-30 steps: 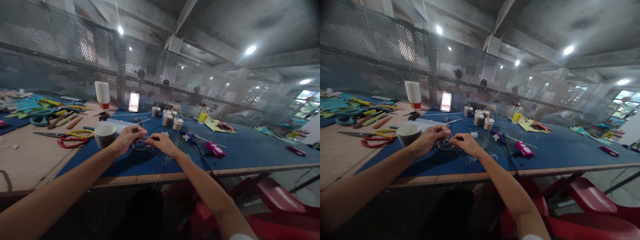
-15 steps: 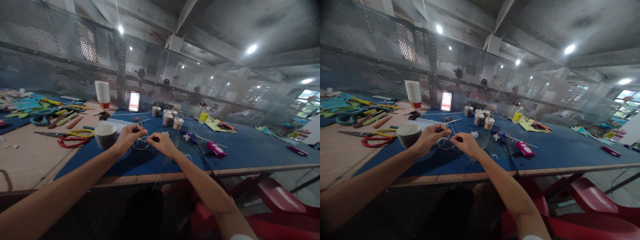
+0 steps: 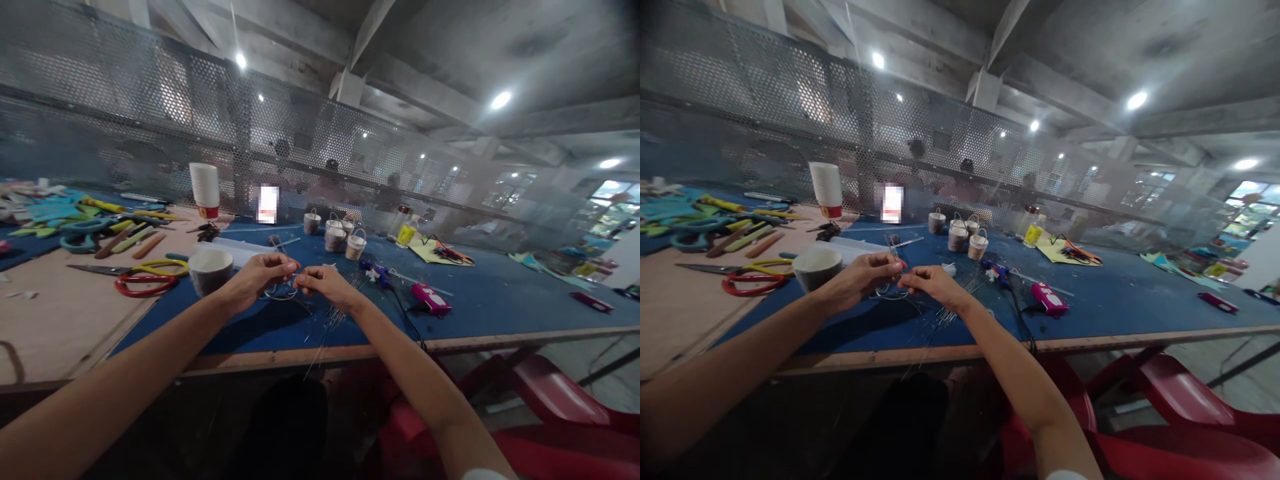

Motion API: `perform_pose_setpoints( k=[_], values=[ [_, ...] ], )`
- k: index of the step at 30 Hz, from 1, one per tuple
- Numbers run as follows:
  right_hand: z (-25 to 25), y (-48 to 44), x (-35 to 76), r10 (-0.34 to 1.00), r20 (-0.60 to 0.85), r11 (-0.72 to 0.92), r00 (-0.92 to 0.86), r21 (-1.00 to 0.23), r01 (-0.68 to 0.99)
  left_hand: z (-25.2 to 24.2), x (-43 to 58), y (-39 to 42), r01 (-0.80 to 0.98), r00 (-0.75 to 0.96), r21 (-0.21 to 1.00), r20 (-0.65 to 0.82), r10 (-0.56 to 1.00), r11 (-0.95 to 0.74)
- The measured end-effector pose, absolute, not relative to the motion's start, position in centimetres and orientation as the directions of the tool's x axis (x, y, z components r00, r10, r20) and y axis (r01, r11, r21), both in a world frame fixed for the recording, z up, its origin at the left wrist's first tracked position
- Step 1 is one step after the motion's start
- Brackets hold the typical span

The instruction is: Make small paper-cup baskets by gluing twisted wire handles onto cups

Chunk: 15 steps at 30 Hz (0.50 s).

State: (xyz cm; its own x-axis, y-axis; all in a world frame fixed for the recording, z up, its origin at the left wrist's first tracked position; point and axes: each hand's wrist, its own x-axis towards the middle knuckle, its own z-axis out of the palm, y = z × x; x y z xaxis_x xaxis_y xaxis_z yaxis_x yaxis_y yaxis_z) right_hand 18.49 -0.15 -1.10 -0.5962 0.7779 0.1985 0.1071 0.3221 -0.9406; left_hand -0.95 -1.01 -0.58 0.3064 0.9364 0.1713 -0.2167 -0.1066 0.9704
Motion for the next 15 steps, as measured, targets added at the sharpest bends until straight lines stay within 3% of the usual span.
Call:
perform_pose_setpoints(
  k=[6,15],
  values=[
    [-1.36,0.10,18.26,0.773,0.230,0.394,-0.592,-0.905,0.163,-1.01,-0.95,-0.74,-0.180,0.313,0.972,0.202,0.928,-0.151],
    [-1.86,0.42,18.28,0.732,0.235,0.369,-0.639,-0.926,0.082,-0.82,-0.86,-0.99,-0.195,0.343,0.970,0.204,0.917,-0.143]
  ],
)
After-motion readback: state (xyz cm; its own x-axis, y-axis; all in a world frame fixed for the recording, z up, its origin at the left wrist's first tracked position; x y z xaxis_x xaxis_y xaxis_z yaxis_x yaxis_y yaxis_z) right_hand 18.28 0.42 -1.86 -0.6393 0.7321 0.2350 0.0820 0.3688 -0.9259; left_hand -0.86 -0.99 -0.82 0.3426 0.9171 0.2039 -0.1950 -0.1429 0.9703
